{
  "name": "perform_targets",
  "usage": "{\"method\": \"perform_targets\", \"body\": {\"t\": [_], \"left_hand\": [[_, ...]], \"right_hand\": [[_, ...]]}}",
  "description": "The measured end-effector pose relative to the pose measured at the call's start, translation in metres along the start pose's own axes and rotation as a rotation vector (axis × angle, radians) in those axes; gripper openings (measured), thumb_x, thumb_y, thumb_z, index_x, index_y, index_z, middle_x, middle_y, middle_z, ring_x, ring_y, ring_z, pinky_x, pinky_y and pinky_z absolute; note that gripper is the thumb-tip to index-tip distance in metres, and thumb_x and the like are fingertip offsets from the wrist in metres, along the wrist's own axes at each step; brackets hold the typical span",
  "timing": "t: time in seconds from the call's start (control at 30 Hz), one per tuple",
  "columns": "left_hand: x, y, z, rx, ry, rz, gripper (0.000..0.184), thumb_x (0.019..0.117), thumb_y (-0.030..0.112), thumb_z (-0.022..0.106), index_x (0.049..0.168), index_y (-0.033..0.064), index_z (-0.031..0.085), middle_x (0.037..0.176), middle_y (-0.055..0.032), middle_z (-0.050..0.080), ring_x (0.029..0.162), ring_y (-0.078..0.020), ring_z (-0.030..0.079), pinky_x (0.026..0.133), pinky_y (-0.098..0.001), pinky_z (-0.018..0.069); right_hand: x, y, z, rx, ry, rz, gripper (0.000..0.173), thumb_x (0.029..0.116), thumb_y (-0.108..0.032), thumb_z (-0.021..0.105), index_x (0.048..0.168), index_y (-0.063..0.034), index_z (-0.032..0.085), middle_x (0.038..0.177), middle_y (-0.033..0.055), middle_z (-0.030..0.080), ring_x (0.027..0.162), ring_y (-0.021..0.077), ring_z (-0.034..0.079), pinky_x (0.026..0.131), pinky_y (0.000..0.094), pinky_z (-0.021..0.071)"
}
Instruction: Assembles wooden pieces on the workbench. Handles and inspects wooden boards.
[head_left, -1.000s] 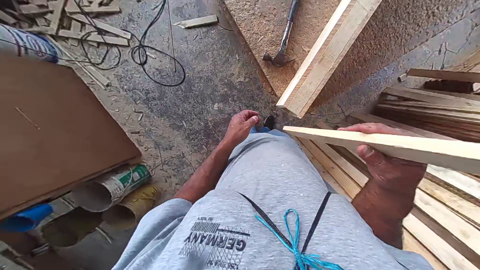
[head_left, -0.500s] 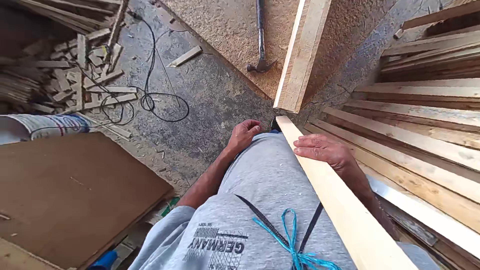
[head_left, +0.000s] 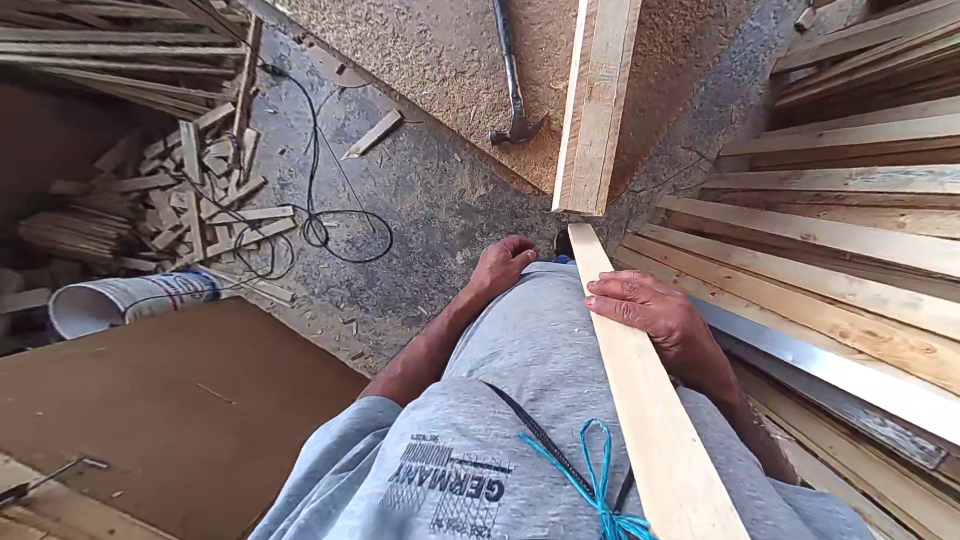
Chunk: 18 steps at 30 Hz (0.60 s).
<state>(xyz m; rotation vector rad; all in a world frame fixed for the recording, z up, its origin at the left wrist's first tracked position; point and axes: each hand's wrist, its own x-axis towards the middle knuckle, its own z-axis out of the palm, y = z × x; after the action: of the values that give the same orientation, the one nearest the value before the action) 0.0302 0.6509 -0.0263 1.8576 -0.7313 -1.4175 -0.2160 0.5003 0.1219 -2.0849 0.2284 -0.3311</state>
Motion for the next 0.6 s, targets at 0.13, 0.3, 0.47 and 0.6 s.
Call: {"method": "perform_targets", "body": {"t": [0.13,0.3,0.47,0.6], "left_hand": [[0.003,-0.002,0.000,0.021,-0.014,0.038,0.032,0.1016,0.032,0.060,0.121,0.0084,0.070,0.106,-0.0023,0.076,0.098,-0.0092,0.073,0.094,-0.0335,0.0584],[0.004,-0.004,-0.003,-0.009,-0.020,0.025,0.031,0.1013,0.031,0.060,0.120,0.0097,0.071,0.106,-0.0016,0.077,0.099,-0.0090,0.073,0.094,-0.0334,0.0585],[0.004,-0.008,-0.008,-0.048,-0.009,0.031,0.030,0.1013,0.030,0.061,0.121,0.0089,0.070,0.108,-0.0018,0.077,0.100,-0.0091,0.073,0.096,-0.0330,0.0585],[0.005,-0.007,-0.010,-0.056,-0.005,0.018,0.030,0.1014,0.029,0.061,0.121,0.0083,0.070,0.108,-0.0024,0.077,0.100,-0.0096,0.073,0.096,-0.0329,0.0587]], "right_hand": [[0.005,-0.002,0.003,0.008,-0.007,-0.012,0.026,0.1050,-0.013,0.055,0.121,-0.0125,0.076,0.125,0.0112,0.072,0.127,0.0283,0.063,0.113,0.0462,0.0487],[0.017,-0.004,0.004,-0.001,-0.020,-0.031,0.026,0.1046,-0.012,0.055,0.121,-0.0124,0.076,0.126,0.0115,0.072,0.128,0.0295,0.062,0.113,0.0469,0.0487],[0.027,0.000,0.004,-0.002,-0.021,-0.020,0.027,0.1051,-0.011,0.054,0.122,-0.0127,0.076,0.126,0.0115,0.072,0.127,0.0283,0.062,0.113,0.0462,0.0485],[0.029,0.004,0.003,-0.011,-0.016,-0.012,0.028,0.1052,-0.010,0.053,0.123,-0.0132,0.075,0.126,0.0109,0.072,0.127,0.0274,0.063,0.112,0.0452,0.0491]]}}
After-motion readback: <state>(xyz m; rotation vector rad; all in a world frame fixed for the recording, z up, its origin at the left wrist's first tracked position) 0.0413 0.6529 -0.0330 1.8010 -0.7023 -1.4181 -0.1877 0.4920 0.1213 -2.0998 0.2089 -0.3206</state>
